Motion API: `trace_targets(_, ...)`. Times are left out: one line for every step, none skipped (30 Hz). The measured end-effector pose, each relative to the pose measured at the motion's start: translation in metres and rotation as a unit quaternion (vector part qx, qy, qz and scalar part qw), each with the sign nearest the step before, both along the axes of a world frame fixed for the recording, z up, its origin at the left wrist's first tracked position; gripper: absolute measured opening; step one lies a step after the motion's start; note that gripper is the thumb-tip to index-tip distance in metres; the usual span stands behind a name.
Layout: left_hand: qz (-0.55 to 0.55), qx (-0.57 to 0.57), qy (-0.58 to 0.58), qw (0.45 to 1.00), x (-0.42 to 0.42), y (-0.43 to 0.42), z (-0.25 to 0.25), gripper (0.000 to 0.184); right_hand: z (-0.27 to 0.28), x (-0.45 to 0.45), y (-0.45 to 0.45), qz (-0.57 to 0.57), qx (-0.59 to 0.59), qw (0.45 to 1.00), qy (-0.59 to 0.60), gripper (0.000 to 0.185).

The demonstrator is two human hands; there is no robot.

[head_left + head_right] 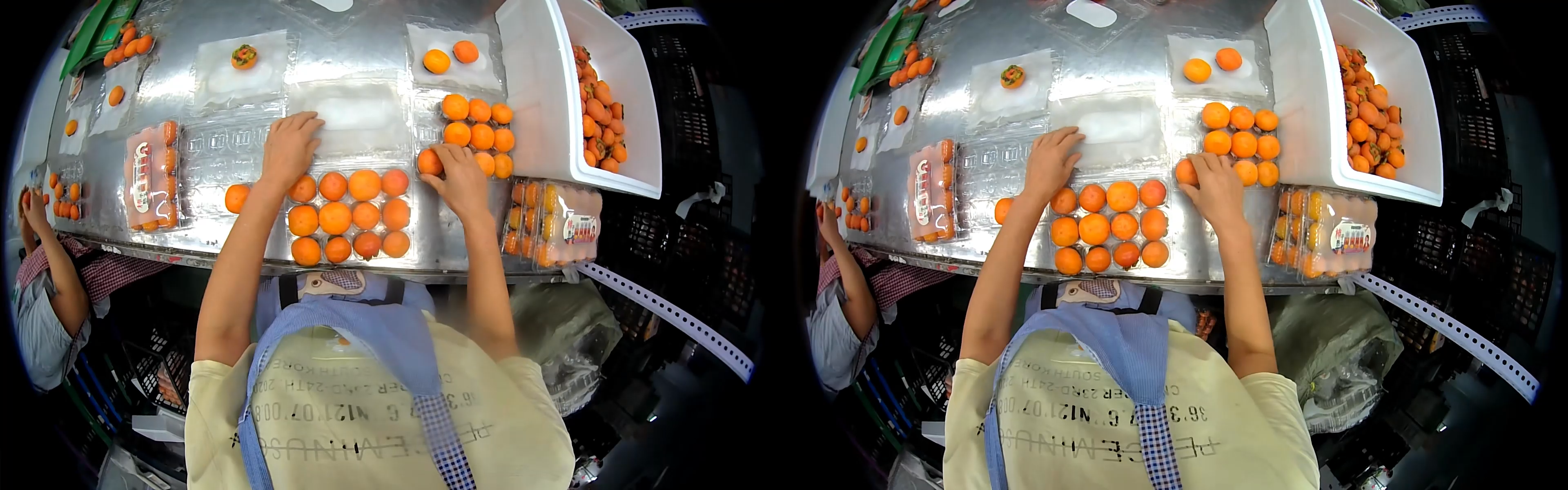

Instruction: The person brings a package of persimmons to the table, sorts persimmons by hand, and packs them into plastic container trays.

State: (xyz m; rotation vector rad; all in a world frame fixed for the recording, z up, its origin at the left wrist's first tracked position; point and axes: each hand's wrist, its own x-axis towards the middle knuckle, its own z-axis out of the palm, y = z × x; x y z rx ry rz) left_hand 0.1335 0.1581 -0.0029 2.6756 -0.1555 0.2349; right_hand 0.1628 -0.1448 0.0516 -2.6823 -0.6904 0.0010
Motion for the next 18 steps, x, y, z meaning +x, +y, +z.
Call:
trace_targets(0.0, 0.0, -0.003, 1.0, 0.0, 0.0, 0.0, 0.033, -0.001, 0.001, 0.0, 0.001, -0.002, 1.0, 0.003, 0.045)
trace_targets(0.001, 0.0, -0.006, 1.0, -0.001, -0.001, 0.001, 0.033, -0.003, 0.002, -0.001, 0.002, -0.004, 1.0, 0.006, 0.046)
trace_targets(0.001, 0.0, -0.009, 1.0, -0.002, -0.001, 0.0, 0.033, -0.004, 0.002, -0.001, 0.002, -0.007, 1.0, 0.009, 0.046)
trace_targets(0.001, 0.0, -0.008, 1.0, -0.002, -0.002, 0.0, 0.033, -0.004, 0.002, -0.001, 0.003, -0.005, 1.0, 0.009, 0.045)
trace_targets(0.002, 0.0, -0.008, 1.0, -0.002, -0.002, -0.001, 0.033, -0.003, 0.002, -0.001, 0.003, -0.002, 1.0, 0.009, 0.045)
trace_targets(0.002, 0.0, -0.009, 1.0, -0.002, -0.001, -0.001, 0.033, -0.002, 0.002, 0.0, 0.004, 0.0, 1.0, 0.008, 0.044)
trace_targets(0.003, 0.002, -0.006, 1.0, -0.002, -0.001, -0.001, 0.033, -0.002, 0.002, -0.001, -0.012, 0.034, 0.999, 0.031, 0.044)
trace_targets(0.005, 0.003, -0.003, 1.0, -0.002, -0.001, -0.001, 0.032, -0.001, 0.001, -0.003, -0.028, 0.067, 0.996, 0.054, 0.044)
trace_targets(0.007, 0.004, 0.0, 1.0, -0.002, -0.001, 0.0, 0.032, -0.001, 0.0, -0.006, -0.042, 0.101, 0.991, 0.078, 0.045)
trace_targets(0.009, 0.003, -0.002, 1.0, -0.002, -0.002, 0.0, 0.032, -0.006, -0.001, -0.01, -0.06, 0.203, 0.968, 0.136, 0.043)
trace_targets(0.01, 0.001, -0.003, 1.0, -0.003, -0.002, 0.0, 0.032, -0.013, -0.003, -0.015, -0.078, 0.302, 0.931, 0.192, 0.042)
trace_targets(0.01, 0.0, -0.004, 1.0, -0.003, -0.003, 0.0, 0.032, -0.012, -0.006, -0.015, -0.096, 0.396, 0.88, 0.245, 0.041)
trace_targets(0.008, -0.001, -0.006, 1.0, -0.003, -0.003, 0.0, 0.033, -0.009, -0.009, -0.015, -0.118, 0.451, 0.834, 0.296, 0.041)
trace_targets(0.005, -0.001, -0.008, 1.0, -0.003, -0.003, -0.001, 0.033, -0.005, -0.012, -0.013, -0.14, 0.502, 0.781, 0.344, 0.04)
trace_targets(0.003, -0.001, -0.01, 1.0, -0.003, -0.003, -0.001, 0.033, 0.0, -0.014, -0.008, -0.159, 0.55, 0.722, 0.389, 0.04)
trace_targets(0.003, -0.001, -0.011, 1.0, -0.003, -0.003, -0.001, 0.033, 0.0, -0.014, -0.003, -0.149, 0.545, 0.726, 0.394, 0.04)
trace_targets(0.003, -0.001, -0.011, 1.0, -0.003, -0.003, -0.002, 0.032, 0.0, -0.012, 0.003, -0.137, 0.54, 0.729, 0.399, 0.039)
trace_targets(0.004, 0.0, -0.012, 1.0, -0.003, -0.002, -0.002, 0.032, -0.001, -0.01, 0.012, -0.125, 0.535, 0.732, 0.404, 0.039)
